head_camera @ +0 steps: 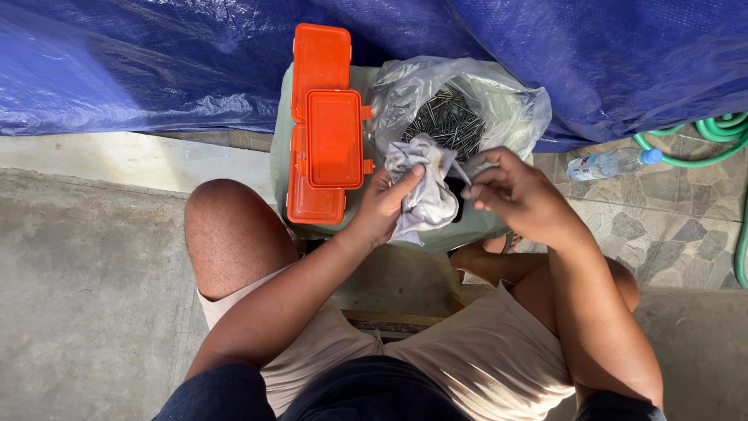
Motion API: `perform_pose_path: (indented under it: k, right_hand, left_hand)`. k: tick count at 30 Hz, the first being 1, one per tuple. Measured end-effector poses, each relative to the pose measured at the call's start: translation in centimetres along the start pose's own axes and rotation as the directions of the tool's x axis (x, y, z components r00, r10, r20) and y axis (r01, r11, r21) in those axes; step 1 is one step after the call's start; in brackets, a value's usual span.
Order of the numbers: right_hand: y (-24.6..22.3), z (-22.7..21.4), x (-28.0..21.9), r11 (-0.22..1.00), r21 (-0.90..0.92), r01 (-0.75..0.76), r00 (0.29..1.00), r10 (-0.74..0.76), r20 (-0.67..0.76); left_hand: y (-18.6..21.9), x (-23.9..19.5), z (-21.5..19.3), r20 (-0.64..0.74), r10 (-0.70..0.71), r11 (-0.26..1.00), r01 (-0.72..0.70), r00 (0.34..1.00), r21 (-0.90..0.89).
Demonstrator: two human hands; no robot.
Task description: The person cleans various metal hardware items and their storage containers using a white cloth.
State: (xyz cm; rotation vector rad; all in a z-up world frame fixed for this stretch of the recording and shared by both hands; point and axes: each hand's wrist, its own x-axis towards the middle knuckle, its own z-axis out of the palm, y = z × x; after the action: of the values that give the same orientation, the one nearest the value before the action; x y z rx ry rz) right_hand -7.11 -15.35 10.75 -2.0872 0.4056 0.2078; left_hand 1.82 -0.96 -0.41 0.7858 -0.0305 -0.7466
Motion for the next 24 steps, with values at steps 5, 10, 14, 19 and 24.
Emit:
perform_pose_path:
  k: [5, 10, 14, 19, 24]
  right_hand:
    - [2.1, 2.4, 1.3, 0.927, 0.329, 0.179, 0.973, -0.117, -0.198]
    - [1.1, 5.5, 1.9, 0.89, 0.324, 0.32, 0.924, -0.217, -0.315]
    - [3.4, 6.0, 2.6, 0.942, 0.236, 0.238, 0.929, -0.149, -0.339]
    - [2.2, 4.7, 2.3, 0.924, 0.321, 0.206, 0.966, -0.14, -0.217]
    - [2.6, 1.1, 1.5, 0.984, 0.055, 0.171, 0.965, -0.156, -0.211]
  left_hand:
    - [-2.1, -1.1, -0.5, 0.107, -0.132, 0.991, 0.134, 0.985, -0.011]
    - [-0.2, -1.3, 0.7, 0.147, -0.204, 0.978, 0.209, 0.968, -0.02]
    - [1.5, -1.4, 1.1, 0.107, -0.232, 0.969, 0.239, 0.967, -0.066]
    - [0.6, -0.6, -1.2, 0.211, -0.028, 0.97, -0.025, 0.977, 0.243]
    - [-0.8, 0.1, -3.0, 0.218, 0.028, 0.924, -0.109, 0.976, 0.368]
